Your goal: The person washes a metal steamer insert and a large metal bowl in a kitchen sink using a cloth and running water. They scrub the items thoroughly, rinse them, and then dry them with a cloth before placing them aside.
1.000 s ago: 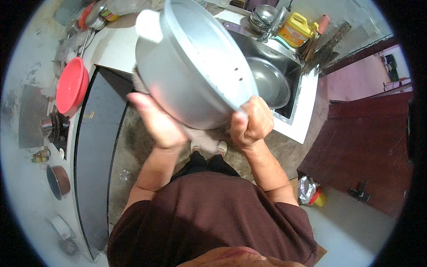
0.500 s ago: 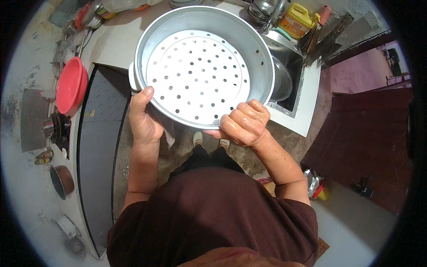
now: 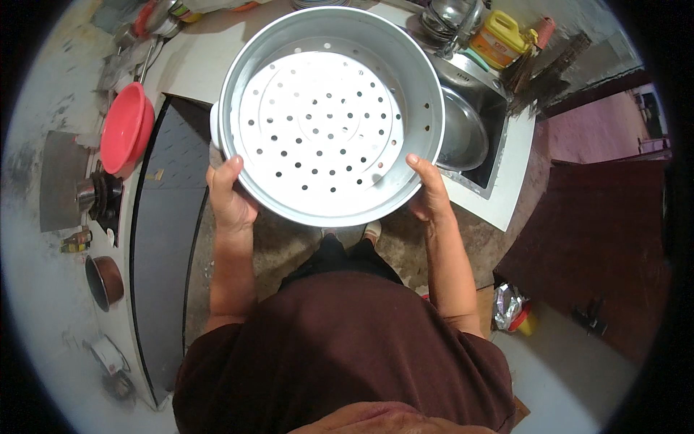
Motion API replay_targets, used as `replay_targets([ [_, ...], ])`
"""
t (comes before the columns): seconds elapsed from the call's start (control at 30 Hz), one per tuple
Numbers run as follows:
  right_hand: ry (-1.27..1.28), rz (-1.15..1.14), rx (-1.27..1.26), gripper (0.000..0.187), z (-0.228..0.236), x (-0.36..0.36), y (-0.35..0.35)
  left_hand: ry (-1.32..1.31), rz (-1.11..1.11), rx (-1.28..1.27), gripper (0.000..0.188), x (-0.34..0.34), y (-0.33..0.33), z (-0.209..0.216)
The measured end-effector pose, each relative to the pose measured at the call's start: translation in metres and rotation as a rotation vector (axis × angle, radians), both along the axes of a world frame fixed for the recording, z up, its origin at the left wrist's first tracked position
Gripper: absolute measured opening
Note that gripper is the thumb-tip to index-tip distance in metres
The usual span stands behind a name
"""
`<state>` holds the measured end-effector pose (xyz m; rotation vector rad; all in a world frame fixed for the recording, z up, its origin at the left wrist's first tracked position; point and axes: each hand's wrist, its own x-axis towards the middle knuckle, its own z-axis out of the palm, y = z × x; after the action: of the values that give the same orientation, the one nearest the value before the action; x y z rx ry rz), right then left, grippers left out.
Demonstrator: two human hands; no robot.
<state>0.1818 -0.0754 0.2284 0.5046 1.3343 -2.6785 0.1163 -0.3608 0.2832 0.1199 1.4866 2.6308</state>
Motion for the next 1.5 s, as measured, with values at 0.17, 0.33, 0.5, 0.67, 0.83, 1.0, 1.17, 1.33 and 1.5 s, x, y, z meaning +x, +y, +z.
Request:
replay_targets([
  [0.17, 0.030, -0.125, -0.088, 0.071, -0.006, -0.002, -0.019, -0.111, 0.379, -0.043, 0.056, -0.005, 0.003, -0.018],
  [0.33, 0.062, -0.231, 0.081, 0.068, -0.025, 0.002, -0.010, -0.223, 0.579, 0.076, 0.046, -0.004, -0.031, 0.019],
  [0.5, 0.057, -0.196, 0.305, 0.066, -0.043, 0.003, -0.006, 0.163, 0.302, -0.185, 0.040, -0.008, -0.009, 0.108],
  [0.67, 0.038, -0.128, 0.261, 0.068, -0.040, 0.000, -0.033, 0.215, 0.221, 0.192, 0.040, -0.032, 0.036, 0.154],
  [0.83, 0.092, -0.137, 0.290, 0.070, -0.023, 0.007, -0.030, 0.420, 0.211, -0.283, 0.026, -0.076, 0.030, 0.060],
  [1.0, 0.062, -0.179, 0.492, 0.075, -0.010, 0.015, -0.025, 0.672, -0.380, -1.585, 0.054, -0.052, 0.039, 0.032],
  [1.17, 0.103, -0.223, 0.510, 0.079, -0.017, 0.013, -0.038, 0.577, -0.481, -1.914, 0.071, -0.018, 0.044, -0.036],
  [1.33, 0.116, -0.176, 0.574, 0.060, -0.013, 0.019, -0.046, 0.616, -0.182, -1.813, 0.055, -0.050, 0.030, -0.085],
  [1.5, 0.101, -0.102, 0.519, 0.058, -0.010, 0.022, -0.067, 0.581, 0.375, -1.298, 0.048, -0.093, 0.063, -0.084],
])
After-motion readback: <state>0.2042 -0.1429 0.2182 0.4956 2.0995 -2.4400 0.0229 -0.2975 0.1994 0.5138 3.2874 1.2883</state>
